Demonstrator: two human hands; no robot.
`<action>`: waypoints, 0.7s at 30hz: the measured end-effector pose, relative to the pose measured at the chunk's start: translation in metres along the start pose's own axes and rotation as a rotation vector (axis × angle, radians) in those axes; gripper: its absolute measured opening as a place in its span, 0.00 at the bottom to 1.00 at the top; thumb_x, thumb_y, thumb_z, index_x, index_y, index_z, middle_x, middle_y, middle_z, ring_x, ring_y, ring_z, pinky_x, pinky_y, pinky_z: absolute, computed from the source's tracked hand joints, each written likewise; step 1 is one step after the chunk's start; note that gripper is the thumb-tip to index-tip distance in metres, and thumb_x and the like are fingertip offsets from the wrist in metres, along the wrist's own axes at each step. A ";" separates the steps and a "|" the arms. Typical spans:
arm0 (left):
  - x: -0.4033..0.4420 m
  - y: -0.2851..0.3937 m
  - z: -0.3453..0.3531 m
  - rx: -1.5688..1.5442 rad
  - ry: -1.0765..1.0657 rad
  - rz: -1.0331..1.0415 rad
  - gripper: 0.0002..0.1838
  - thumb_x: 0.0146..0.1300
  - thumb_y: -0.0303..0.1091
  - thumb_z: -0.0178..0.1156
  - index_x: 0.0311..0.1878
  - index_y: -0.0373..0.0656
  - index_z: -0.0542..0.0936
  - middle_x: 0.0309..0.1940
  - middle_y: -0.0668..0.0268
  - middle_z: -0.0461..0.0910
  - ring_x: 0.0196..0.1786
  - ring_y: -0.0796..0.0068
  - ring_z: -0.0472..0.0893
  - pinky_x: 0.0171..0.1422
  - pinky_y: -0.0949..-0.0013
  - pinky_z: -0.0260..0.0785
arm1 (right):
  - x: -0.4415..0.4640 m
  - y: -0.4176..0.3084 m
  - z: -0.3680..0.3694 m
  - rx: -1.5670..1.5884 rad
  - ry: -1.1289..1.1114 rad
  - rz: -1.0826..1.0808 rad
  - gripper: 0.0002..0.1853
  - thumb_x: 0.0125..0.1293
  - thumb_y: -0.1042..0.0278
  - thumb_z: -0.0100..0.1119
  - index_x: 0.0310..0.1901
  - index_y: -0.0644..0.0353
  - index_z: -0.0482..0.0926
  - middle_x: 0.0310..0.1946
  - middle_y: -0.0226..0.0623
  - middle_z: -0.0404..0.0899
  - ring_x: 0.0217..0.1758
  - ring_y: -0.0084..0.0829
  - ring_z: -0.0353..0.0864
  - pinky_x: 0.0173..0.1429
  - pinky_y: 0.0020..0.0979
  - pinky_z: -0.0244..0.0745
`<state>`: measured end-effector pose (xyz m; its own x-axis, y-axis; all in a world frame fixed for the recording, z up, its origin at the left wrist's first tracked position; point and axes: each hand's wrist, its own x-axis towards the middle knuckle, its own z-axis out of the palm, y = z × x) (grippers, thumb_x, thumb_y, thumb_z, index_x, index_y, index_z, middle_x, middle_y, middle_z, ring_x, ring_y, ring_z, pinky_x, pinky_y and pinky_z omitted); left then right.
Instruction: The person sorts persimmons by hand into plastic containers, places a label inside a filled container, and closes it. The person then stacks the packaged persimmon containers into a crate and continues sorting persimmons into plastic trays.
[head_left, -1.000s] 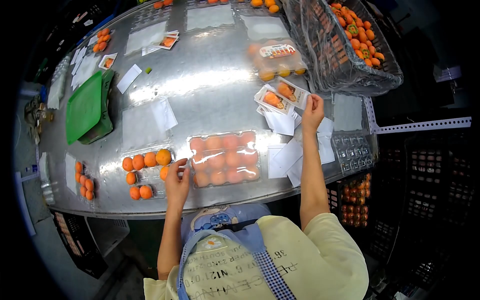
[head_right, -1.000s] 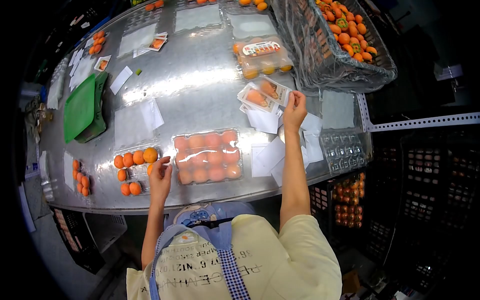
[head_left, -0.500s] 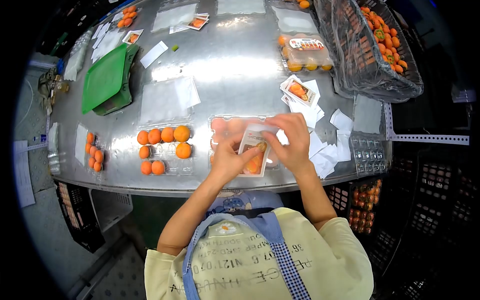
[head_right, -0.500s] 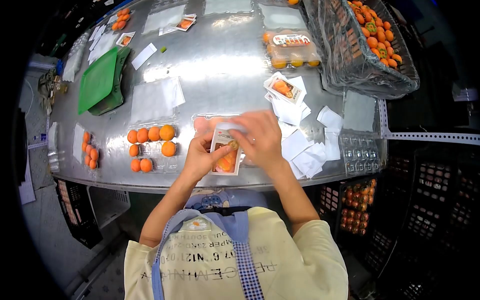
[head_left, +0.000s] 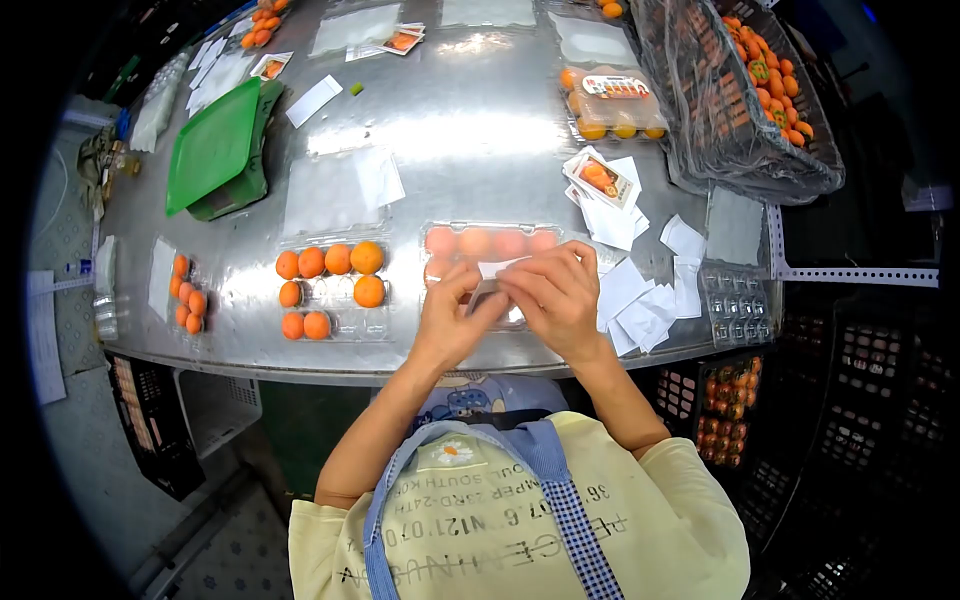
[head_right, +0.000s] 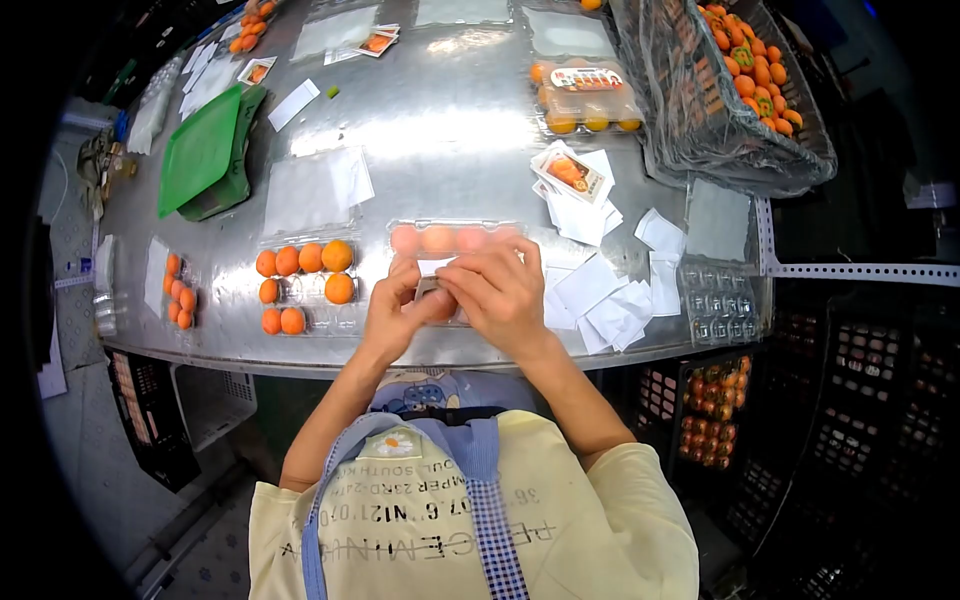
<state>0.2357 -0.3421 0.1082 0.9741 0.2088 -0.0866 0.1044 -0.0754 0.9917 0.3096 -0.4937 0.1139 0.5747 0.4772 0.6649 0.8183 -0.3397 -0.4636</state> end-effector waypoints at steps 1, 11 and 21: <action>0.001 -0.002 -0.003 -0.023 -0.016 -0.009 0.13 0.63 0.34 0.60 0.29 0.33 0.77 0.25 0.71 0.69 0.30 0.82 0.71 0.33 0.73 0.64 | -0.001 0.000 0.001 -0.014 0.001 -0.020 0.10 0.45 0.73 0.70 0.32 0.53 0.83 0.31 0.24 0.80 0.34 0.28 0.76 0.48 0.36 0.63; -0.002 0.017 0.000 -0.162 0.077 -0.422 0.20 0.68 0.46 0.51 0.28 0.40 0.79 0.24 0.72 0.72 0.29 0.81 0.72 0.36 0.74 0.65 | -0.009 -0.004 0.009 -0.056 0.028 -0.104 0.10 0.43 0.71 0.68 0.31 0.51 0.83 0.33 0.21 0.81 0.35 0.25 0.78 0.49 0.35 0.65; -0.001 -0.018 0.005 -0.245 0.136 -0.429 0.24 0.67 0.48 0.51 0.21 0.41 0.75 0.17 0.76 0.65 0.22 0.85 0.62 0.26 0.72 0.53 | -0.011 -0.002 0.016 -0.031 0.034 -0.065 0.10 0.42 0.70 0.70 0.31 0.51 0.83 0.36 0.22 0.82 0.35 0.27 0.77 0.48 0.36 0.64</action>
<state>0.2342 -0.3458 0.0900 0.8172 0.2972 -0.4938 0.4229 0.2728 0.8641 0.3014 -0.4856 0.0984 0.5190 0.4714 0.7130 0.8533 -0.3340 -0.4004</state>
